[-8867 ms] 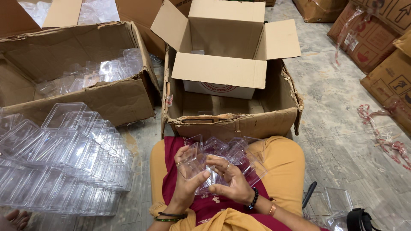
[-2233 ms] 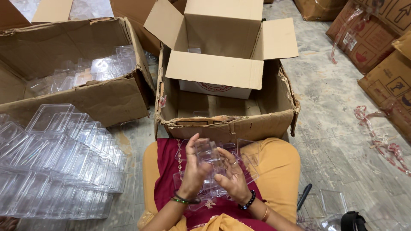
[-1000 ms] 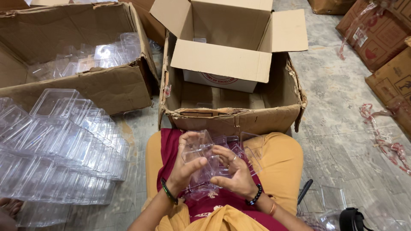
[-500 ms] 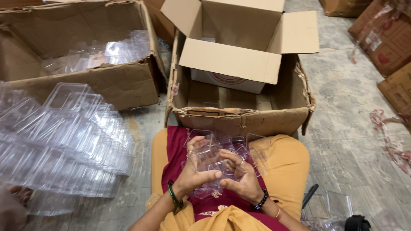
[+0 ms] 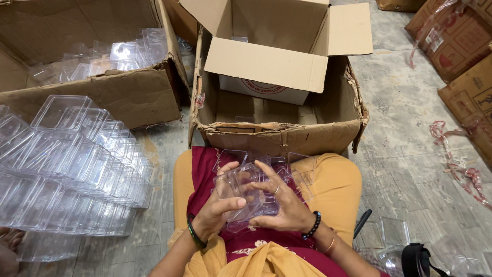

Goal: The person sits on the floor, takes clear plastic boxes out of cardboard boxes, fits lids onto the bases by hand, and stacks the assembled boxes in piles on the floor beside them.

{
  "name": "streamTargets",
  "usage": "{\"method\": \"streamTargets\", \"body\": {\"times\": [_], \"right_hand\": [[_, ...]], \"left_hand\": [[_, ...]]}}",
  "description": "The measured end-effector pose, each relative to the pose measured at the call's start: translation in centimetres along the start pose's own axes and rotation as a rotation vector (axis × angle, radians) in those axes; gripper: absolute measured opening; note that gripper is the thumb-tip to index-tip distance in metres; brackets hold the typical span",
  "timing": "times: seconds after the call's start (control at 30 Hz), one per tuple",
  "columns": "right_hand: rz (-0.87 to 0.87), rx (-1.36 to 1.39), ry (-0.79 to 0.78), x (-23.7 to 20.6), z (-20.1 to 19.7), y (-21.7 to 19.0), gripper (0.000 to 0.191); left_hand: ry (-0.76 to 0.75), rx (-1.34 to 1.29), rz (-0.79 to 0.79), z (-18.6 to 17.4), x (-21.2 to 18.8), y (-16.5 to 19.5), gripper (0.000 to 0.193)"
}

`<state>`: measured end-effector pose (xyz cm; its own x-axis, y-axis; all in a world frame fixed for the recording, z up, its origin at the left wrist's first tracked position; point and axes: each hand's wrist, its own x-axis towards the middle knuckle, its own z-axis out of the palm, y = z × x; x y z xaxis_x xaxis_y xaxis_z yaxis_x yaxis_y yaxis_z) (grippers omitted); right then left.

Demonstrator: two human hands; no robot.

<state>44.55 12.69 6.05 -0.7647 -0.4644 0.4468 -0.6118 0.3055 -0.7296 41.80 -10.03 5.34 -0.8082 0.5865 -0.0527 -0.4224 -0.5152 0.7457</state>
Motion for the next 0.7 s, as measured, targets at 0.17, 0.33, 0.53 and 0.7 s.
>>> {"method": "streamTargets", "body": {"times": [0.17, 0.33, 0.53, 0.7], "right_hand": [[-0.09, 0.177, -0.117, 1.1, -1.4, 0.7, 0.073], [-0.042, 0.19, 0.022, 0.4, 0.3, 1.8, 0.082], [0.057, 0.524, 0.113, -0.8, 2.3, 2.5, 0.078], [0.216, 0.609, 0.164, -1.2, 3.3, 2.3, 0.082]], "left_hand": [[0.001, -0.059, -0.23, 0.5, -0.5, -0.3, 0.105], [0.037, 0.336, 0.238, 0.4, -0.5, -0.6, 0.116], [0.035, 0.821, 0.523, -0.1, -0.9, -0.8, 0.095], [0.052, 0.607, 0.461, -0.2, -0.3, -1.4, 0.085]]}}
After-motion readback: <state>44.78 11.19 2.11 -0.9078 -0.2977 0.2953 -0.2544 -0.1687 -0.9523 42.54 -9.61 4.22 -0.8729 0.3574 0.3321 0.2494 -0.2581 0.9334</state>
